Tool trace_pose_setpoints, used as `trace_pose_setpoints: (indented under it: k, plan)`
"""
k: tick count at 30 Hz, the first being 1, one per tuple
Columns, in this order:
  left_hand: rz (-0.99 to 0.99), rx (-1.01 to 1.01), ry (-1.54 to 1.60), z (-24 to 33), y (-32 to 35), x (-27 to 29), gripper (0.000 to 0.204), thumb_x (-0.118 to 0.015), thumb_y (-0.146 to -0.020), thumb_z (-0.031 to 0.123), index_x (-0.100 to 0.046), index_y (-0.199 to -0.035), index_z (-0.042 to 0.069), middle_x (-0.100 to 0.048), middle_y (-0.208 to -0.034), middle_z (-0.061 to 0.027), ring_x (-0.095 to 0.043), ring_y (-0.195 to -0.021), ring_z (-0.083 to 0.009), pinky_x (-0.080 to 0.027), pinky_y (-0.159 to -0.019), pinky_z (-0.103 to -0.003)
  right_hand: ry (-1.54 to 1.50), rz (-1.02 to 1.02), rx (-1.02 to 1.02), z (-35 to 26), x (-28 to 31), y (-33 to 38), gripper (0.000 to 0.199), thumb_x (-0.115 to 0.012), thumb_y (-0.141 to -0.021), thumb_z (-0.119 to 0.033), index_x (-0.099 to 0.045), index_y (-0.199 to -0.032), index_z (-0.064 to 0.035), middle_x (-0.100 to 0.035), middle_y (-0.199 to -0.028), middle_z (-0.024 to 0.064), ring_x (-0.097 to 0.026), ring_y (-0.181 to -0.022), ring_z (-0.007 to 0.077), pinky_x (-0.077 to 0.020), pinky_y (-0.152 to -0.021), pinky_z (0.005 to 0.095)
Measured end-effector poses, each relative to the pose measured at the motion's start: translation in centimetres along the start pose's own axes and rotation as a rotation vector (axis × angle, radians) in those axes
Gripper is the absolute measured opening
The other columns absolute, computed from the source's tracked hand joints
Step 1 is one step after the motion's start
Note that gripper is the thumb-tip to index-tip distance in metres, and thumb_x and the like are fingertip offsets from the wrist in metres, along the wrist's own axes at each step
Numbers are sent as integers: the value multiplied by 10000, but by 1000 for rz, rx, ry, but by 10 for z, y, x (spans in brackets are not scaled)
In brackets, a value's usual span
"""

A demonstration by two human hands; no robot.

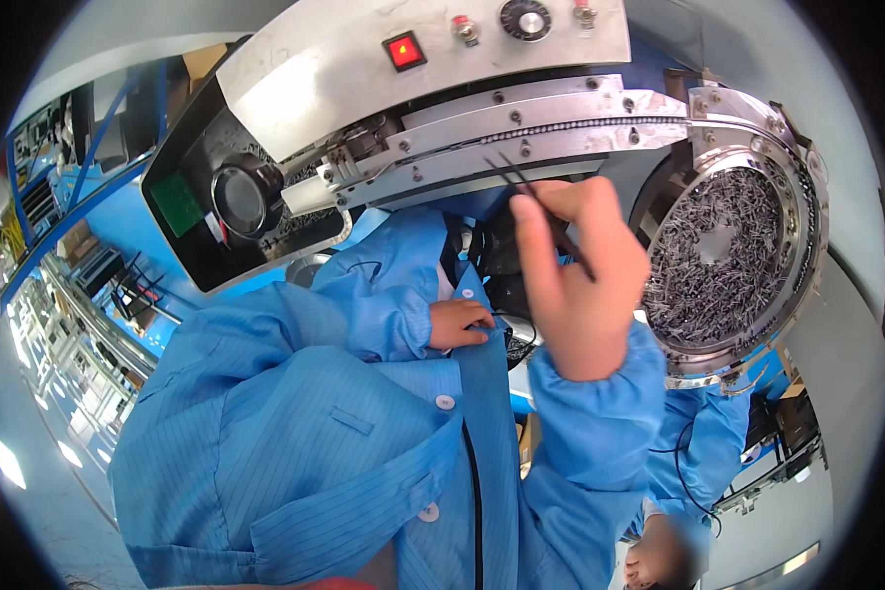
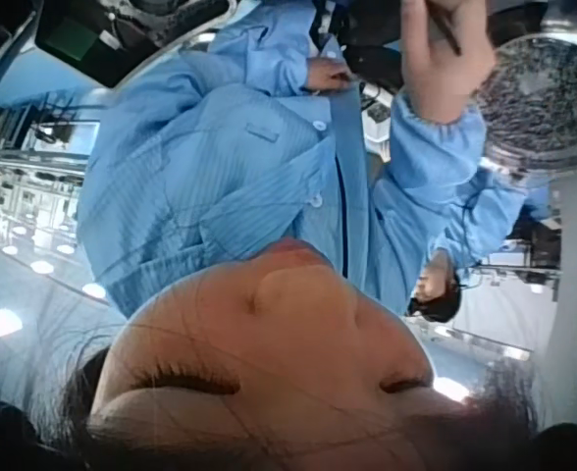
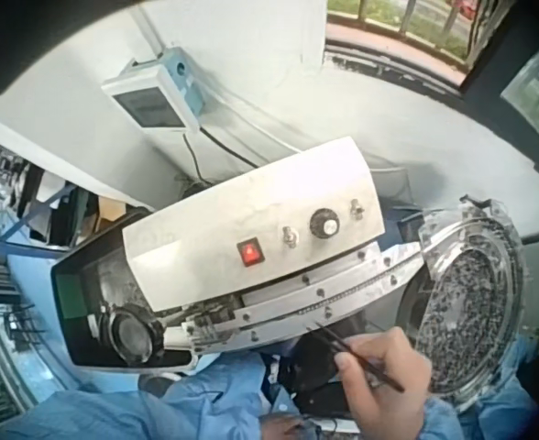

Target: The person arranges small components inside a vibratory bowl feeder by hand, uses a pair of tweezers to align parts along the feeder track, and manually adjusts the components inside the feeder.

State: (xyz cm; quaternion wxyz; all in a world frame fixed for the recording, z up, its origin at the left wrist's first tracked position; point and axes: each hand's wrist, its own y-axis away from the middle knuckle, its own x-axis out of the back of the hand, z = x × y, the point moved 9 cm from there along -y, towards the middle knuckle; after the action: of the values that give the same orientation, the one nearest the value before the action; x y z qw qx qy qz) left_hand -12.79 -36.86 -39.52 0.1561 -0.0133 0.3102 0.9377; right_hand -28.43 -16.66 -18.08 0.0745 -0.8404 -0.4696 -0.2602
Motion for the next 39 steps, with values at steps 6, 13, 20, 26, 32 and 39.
trace_pose_setpoints:
  k: [6, 13, 20, 26, 32, 39]
  plan:
    - [28, -11, 35, -23, 12, 4, 336, -495, -841, 284, -515, -1081, 50, -532, -1042, -114, -507, -919, -250, -404, -813, -329, 17, 16, -70, 21, -57, 16, 73, -588, -782, 11, -541, -837, 19, -590, -799, 80, -559, -695, 135, -435, -654, 214]
    - [30, 30, 43, -46, 24, 4, 328, -490, -844, 277, -515, -1077, 48, -532, -1043, -111, -494, -935, -256, -391, -832, -326, 48, 60, -111, 26, -81, 18, 58, -586, -784, 11, -555, -832, 16, -596, -801, 84, -564, -706, 134, -438, -653, 214]
    - [42, 14, 58, -56, 27, -1, 327, -491, -843, 278, -514, -1076, 49, -534, -1042, -106, -495, -939, -256, -389, -842, -327, -30, 186, -105, 21, -76, 23, 65, -571, -784, 27, -574, -848, 16, -597, -769, 86, -578, -692, 141, -439, -649, 215]
    - [88, 15, 64, -60, 28, 1, 333, -501, -824, 297, -524, -1060, 64, -546, -1030, -100, -512, -931, -257, -401, -833, -333, 279, 420, -100, -5, 27, 63, 82, -508, -847, -36, -523, -914, 10, -622, -818, 146, -612, -725, 179, -469, -672, 241]
    - [100, 23, 70, -67, 23, 2, 338, -510, -801, 320, -537, -1038, 79, -559, -1013, -96, -532, -912, -262, -413, -818, -340, 274, 398, -139, -5, 24, 69, 110, -531, -823, -36, -514, -922, 10, -611, -838, 131, -599, -733, 182, -480, -676, 253]
    - [300, -142, 235, -136, -14, -42, 339, -516, -793, 321, -538, -1031, 80, -561, -1013, -97, -536, -900, -265, -418, -807, -341, -19, -25, 8, 5, -112, 18, 99, -598, -756, 13, -527, -822, -3, -622, -836, 96, -518, -618, 142, -416, -578, 230]
